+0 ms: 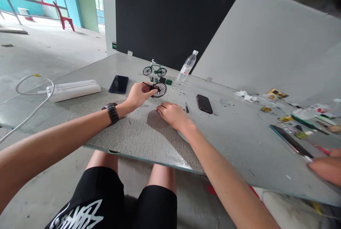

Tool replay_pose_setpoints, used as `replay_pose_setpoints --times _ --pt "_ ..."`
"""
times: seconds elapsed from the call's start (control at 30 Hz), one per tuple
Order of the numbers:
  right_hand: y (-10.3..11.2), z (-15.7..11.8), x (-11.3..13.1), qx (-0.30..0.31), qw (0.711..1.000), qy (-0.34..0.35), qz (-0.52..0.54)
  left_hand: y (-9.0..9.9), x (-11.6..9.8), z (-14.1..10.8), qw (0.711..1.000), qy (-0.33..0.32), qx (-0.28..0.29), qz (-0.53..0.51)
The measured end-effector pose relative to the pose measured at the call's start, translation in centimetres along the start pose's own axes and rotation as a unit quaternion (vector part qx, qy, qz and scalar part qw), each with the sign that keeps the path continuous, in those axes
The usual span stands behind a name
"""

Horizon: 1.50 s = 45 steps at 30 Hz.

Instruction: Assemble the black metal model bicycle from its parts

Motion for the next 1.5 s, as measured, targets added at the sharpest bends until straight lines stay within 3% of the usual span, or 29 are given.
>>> replay_pose_setpoints --times 0.5,0.97,1.5 --pt "0.0 0.0 0.1 -0.011 1.000 0.021 -0.006 -0.1 -0.1 -0.1 1.000 0.015 -0.001 -0.001" --pt "0.5 -0.6 -1.0 -0.027 0.997 0.013 0.064 -0.1 0.1 0.0 1.000 0.012 -0.002 0.006" --pt "0.2 -0.3 -0.9 0.000 0.999 0.016 0.043 -0.1 -0.1 -0.1 1.000 0.012 -0.001 0.000"
Point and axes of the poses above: each hand's wrist, its own z-axis towards the middle knuckle, its own y-axis out of the back of the hand, x = y × z, the point moved 5 cm from there along z, towards the middle knuckle, and after that the axes turned 10 degrees about x, right-handed, at the moved point
